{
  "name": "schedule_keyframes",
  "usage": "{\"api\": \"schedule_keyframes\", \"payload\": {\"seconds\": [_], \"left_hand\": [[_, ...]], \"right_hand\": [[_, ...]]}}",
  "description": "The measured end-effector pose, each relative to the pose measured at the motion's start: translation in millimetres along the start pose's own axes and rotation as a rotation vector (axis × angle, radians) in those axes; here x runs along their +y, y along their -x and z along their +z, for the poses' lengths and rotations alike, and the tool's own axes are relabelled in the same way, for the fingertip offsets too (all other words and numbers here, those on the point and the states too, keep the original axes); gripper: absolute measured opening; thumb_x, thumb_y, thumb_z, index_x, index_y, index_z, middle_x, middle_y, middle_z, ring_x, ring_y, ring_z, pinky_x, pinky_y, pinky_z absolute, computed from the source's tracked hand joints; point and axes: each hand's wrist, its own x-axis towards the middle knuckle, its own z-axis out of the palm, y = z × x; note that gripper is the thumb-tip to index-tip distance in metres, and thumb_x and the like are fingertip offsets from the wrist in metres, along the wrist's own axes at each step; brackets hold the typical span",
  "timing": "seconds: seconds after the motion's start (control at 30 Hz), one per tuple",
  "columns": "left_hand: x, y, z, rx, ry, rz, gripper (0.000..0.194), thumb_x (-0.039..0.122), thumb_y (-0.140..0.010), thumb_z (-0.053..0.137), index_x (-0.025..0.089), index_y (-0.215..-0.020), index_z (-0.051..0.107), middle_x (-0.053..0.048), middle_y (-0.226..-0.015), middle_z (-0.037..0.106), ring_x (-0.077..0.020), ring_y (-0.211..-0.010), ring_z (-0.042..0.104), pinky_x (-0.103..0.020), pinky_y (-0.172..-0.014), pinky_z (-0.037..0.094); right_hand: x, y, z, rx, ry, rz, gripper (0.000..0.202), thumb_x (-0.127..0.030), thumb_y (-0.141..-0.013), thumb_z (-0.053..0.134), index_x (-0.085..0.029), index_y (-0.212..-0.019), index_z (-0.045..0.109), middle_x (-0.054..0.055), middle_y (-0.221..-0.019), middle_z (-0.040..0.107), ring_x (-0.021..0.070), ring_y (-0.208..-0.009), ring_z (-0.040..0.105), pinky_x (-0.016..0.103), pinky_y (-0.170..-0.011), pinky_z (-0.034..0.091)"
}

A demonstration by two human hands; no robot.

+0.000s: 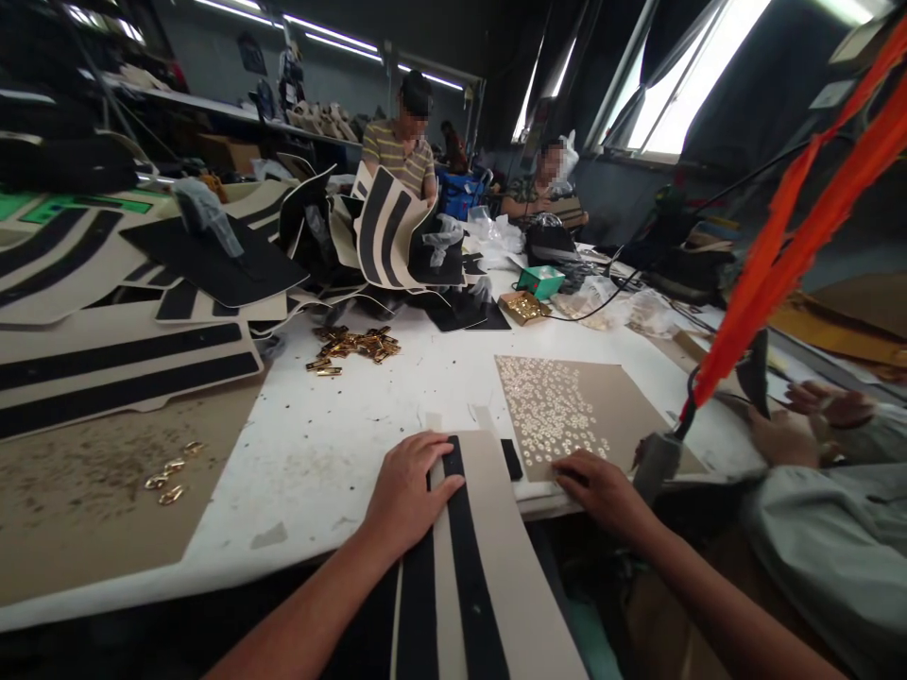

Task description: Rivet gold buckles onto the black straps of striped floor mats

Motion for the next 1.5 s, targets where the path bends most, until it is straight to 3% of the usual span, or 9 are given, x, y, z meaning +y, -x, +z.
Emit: {"api": "schedule_keyframes", "payload": {"seconds": [0.3,0.53,0.67,0.93,1.27,1.5], "left_hand": [[-1,0,1.9,-0.001,-0.016,0.003,0.036,0.029,-0.085,0.078,0.024,-0.119,0.070,-0.005,-0.135,0.069,-0.0312,-0.130,0.059,-0.054,-0.114,0.044],[1,-1,-0.9,-0.001,-0.018,-0.006,0.035,0.028,-0.084,0.078,0.025,-0.118,0.070,-0.006,-0.135,0.069,-0.0309,-0.129,0.060,-0.054,-0.113,0.045],[2,-1,-1.0,0.007,-0.016,-0.005,0.035,0.028,-0.083,0.079,0.024,-0.117,0.071,-0.006,-0.134,0.070,-0.0314,-0.129,0.060,-0.054,-0.112,0.045],[-1,0,1.1,-0.002,-0.004,-0.002,0.036,0.030,-0.084,0.079,0.025,-0.118,0.070,-0.004,-0.135,0.069,-0.0298,-0.130,0.059,-0.053,-0.114,0.044],[3,0,-1.9,0.006,-0.002,-0.004,0.034,0.029,-0.084,0.078,0.024,-0.117,0.071,-0.005,-0.134,0.070,-0.0306,-0.128,0.060,-0.054,-0.113,0.045],[2,0,-1.1,0.005,0.004,-0.007,0.035,0.030,-0.084,0.078,0.025,-0.117,0.071,-0.005,-0.134,0.070,-0.0306,-0.129,0.060,-0.054,-0.113,0.044]], "right_hand": [[-13,-7,-12,-0.092,0.108,-0.021,0.021,-0.027,-0.097,0.055,-0.024,-0.098,0.076,0.004,-0.096,0.070,0.0194,-0.094,0.067,0.028,-0.088,0.049],[-37,-13,-17,-0.124,0.307,0.017,0.017,-0.026,-0.092,0.060,-0.025,-0.087,0.077,0.002,-0.089,0.070,0.0195,-0.080,0.066,0.028,-0.069,0.039],[-44,-14,-21,-0.157,0.337,-0.006,0.020,-0.027,-0.094,0.058,-0.025,-0.089,0.077,0.003,-0.089,0.070,0.0198,-0.083,0.066,0.028,-0.072,0.039],[-34,-21,-24,-0.221,0.300,-0.039,0.016,-0.024,-0.091,0.063,-0.029,-0.093,0.078,0.000,-0.095,0.072,0.0177,-0.090,0.067,0.025,-0.076,0.045],[-49,-32,-32,-0.306,0.466,-0.155,0.017,-0.023,-0.092,0.064,-0.028,-0.089,0.081,0.003,-0.091,0.075,0.0222,-0.092,0.067,0.029,-0.077,0.039],[-55,-26,-35,-0.266,0.600,-0.175,0.016,-0.023,-0.092,0.061,-0.022,-0.088,0.076,0.005,-0.091,0.075,0.0234,-0.087,0.066,0.034,-0.081,0.036]]}}
